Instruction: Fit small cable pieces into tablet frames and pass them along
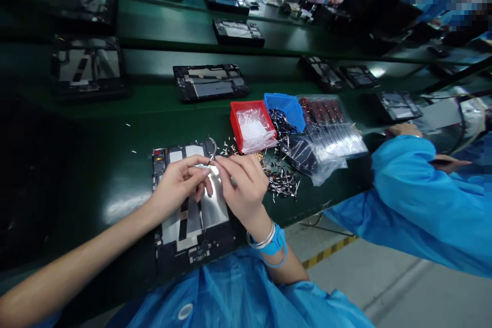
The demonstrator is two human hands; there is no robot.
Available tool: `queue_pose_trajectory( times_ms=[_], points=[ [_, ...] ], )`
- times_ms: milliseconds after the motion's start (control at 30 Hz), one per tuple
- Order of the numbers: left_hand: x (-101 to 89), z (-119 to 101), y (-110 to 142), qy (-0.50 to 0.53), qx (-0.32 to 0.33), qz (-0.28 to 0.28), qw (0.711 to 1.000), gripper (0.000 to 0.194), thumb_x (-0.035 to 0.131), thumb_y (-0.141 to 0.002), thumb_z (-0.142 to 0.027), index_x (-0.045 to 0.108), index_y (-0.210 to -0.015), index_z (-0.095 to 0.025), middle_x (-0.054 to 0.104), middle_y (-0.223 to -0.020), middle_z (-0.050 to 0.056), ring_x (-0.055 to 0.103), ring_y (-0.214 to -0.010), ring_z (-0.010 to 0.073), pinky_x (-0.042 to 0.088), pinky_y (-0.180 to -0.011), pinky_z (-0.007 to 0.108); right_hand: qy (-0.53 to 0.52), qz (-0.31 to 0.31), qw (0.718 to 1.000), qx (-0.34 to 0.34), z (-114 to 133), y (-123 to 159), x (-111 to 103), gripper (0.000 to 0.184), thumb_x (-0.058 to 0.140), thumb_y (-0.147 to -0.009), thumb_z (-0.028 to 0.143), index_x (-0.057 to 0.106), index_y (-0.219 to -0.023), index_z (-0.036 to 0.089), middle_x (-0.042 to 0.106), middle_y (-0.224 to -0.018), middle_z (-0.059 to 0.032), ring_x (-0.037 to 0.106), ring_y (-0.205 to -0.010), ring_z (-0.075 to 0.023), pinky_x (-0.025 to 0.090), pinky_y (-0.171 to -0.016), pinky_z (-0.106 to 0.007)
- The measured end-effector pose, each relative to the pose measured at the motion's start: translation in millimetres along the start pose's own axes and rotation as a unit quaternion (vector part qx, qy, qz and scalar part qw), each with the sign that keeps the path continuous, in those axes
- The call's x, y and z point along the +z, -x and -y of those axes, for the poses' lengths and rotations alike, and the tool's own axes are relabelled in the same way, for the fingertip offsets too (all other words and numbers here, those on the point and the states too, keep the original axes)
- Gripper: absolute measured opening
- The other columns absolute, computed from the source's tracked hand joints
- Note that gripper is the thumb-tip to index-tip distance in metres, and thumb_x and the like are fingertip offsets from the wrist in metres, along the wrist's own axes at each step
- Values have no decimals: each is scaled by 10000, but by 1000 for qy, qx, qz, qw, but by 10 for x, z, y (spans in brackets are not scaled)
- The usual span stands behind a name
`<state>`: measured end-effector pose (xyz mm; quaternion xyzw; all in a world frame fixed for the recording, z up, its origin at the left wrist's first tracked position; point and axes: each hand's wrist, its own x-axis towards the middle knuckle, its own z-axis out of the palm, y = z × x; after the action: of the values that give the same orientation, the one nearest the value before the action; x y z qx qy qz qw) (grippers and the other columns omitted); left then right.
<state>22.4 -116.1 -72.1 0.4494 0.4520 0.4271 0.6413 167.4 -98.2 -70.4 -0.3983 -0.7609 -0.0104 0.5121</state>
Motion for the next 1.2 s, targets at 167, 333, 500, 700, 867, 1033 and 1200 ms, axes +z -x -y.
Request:
queue_pose_trajectory(
  times_ms=[167, 333, 500, 700, 867, 1033, 1200],
  points=[
    [-27, 12, -4, -53, 30, 2, 998, 216, 509, -859, -231, 632, -1010, -139, 605, -538, -24, 452, -397, 74, 397, -462, 192, 23, 89, 995, -27, -5, -48, 15, 94, 619, -855, 145, 691, -800, 167, 680, -707, -46, 594, -681, -149, 507, -619, -284],
    [-84, -24, -44, -50, 11, 19, 998, 228, 491, -852, -175, 636, -1022, -131, 677, -693, 31, 571, -507, 103, 408, -437, 183, 31, 101, 994, -37, -218, -193, 19, 154, 579, -861, 146, 649, -729, 187, 672, -666, -10, 590, -642, -128, 478, -611, -255],
    [-152, -47, -116, 66, -56, -17, 996, 182, 538, -833, -227, 585, -962, -106, 719, -874, 123, 686, -628, 174, 498, -430, 221, 165, 11, 986, 35, -733, -416, 45, 168, 525, -868, 191, 683, -814, 178, 675, -663, -33, 572, -605, -168, 442, -590, -307],
    [-193, -13, -160, 64, -54, -33, 996, 189, 595, -804, -288, 616, -770, -104, 716, -777, 124, 691, -606, 177, 501, -437, 204, 35, 95, 992, -72, -364, -262, 110, 150, 559, -882, 146, 702, -877, 191, 733, -839, -43, 635, -790, -159, 511, -725, -297],
    [-152, -30, -141, 37, -29, -43, 998, 121, 629, -760, -239, 658, -731, -125, 677, -662, 54, 681, -618, 171, 507, -467, 199, 10, 145, 986, -86, -37, -123, 171, 133, 581, -870, 144, 698, -810, 165, 721, -780, -61, 611, -738, -162, 522, -650, -289],
    [-139, -40, -128, 21, -24, -59, 998, 111, 570, -780, -149, 673, -743, -130, 677, -654, 42, 658, -571, 142, 473, -445, 183, 22, 146, 986, -78, -171, -211, 145, 153, 555, -865, 142, 677, -786, 188, 715, -749, -33, 622, -710, -148, 514, -646, -278],
    [-211, -48, -155, 43, -50, -51, 997, 140, 556, -811, -197, 644, -866, -103, 719, -763, 106, 682, -574, 162, 463, -414, 193, 165, 27, 986, -26, -531, -373, 24, 160, 552, -860, 149, 698, -880, 212, 690, -715, -16, 589, -643, -153, 473, -614, -295]
  ],
)
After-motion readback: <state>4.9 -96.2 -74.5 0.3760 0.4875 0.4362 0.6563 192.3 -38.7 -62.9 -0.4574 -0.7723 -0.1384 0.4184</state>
